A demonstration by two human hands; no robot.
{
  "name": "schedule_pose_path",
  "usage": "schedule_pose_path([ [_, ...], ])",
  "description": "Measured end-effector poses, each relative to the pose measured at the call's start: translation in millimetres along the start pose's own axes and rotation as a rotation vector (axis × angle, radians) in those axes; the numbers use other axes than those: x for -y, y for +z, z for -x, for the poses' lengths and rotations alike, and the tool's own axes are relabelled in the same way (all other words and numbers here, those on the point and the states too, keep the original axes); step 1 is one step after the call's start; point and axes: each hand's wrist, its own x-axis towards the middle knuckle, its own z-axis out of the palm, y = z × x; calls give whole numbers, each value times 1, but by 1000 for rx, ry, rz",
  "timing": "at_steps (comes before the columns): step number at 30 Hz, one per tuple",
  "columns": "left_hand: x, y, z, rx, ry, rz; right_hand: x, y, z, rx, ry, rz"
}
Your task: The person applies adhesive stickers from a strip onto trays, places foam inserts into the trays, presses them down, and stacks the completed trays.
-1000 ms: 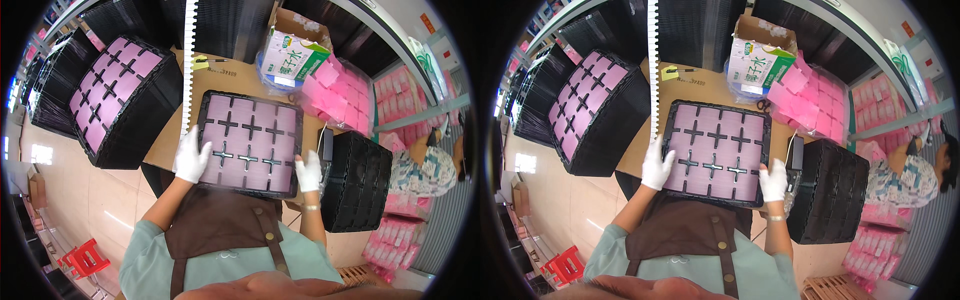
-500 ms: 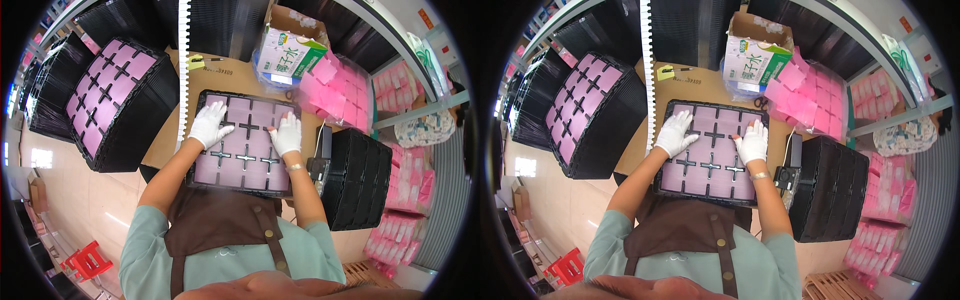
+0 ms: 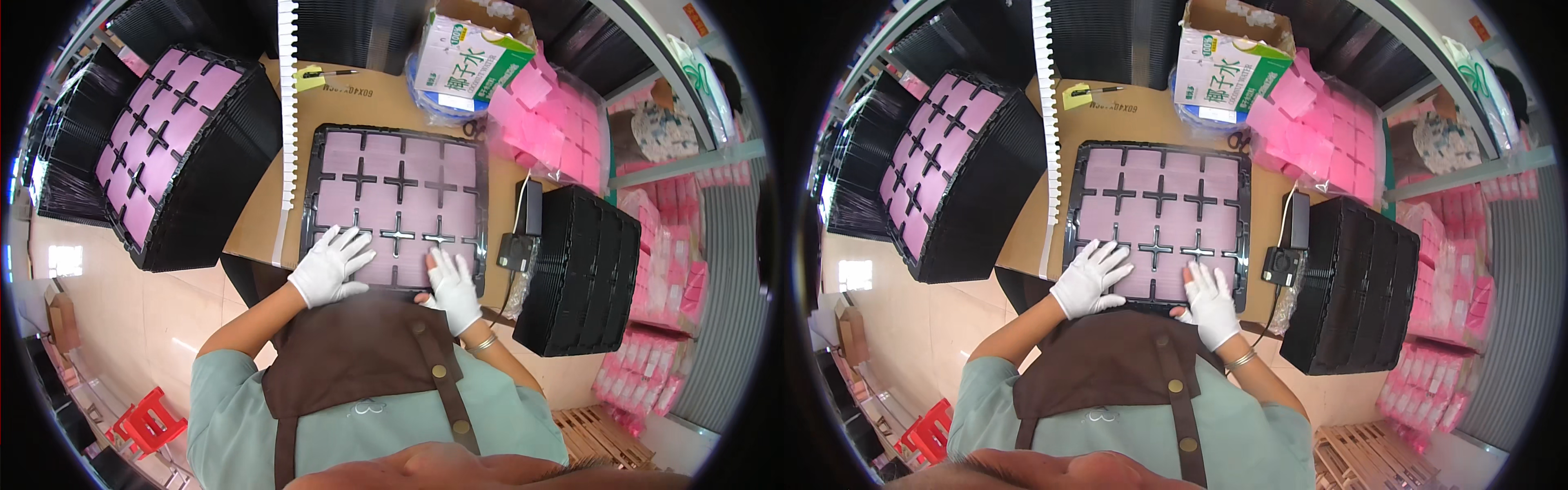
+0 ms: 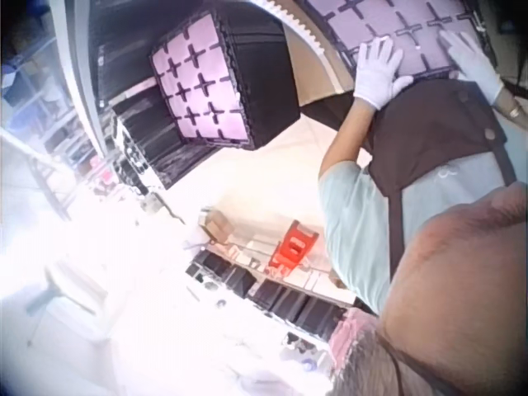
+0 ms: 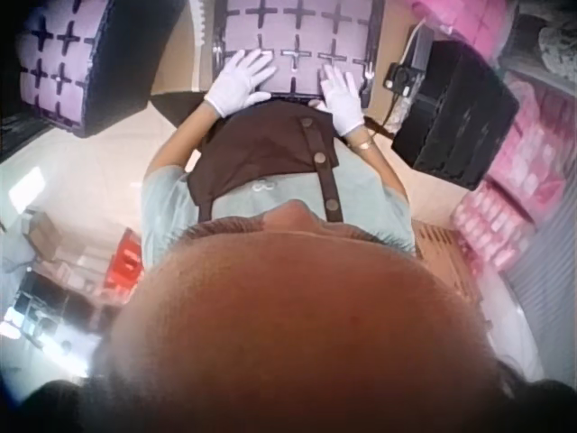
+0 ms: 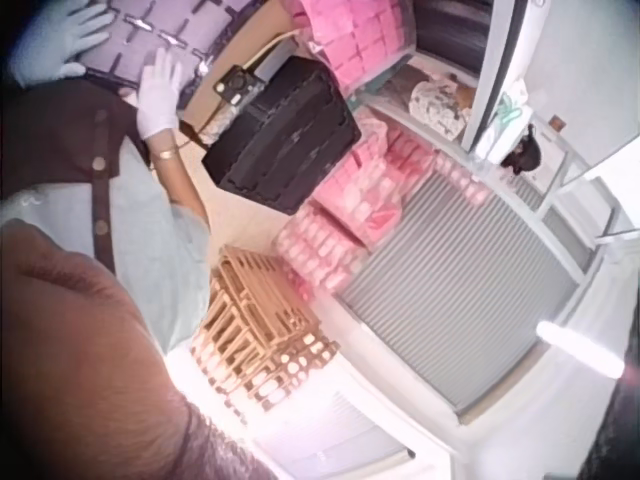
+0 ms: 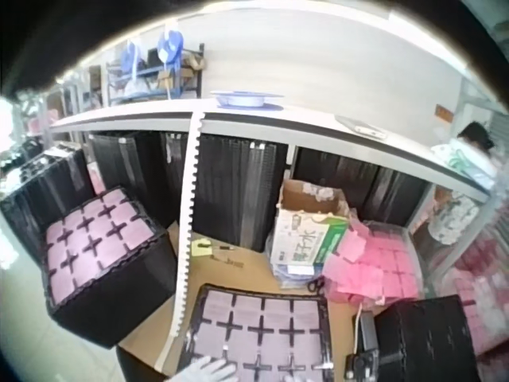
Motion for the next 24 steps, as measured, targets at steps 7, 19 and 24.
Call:
schedule_pose_path([
  [7,-4,2,31,-2,-163,-49,2,3,25,-52,311,57],
  [19,-20,33,69,-504,-689,230,-21,-18,31,-495,478,0],
  [24,5,33,52,-546,-989,490,-45,8,17,-488,725,-164],
])
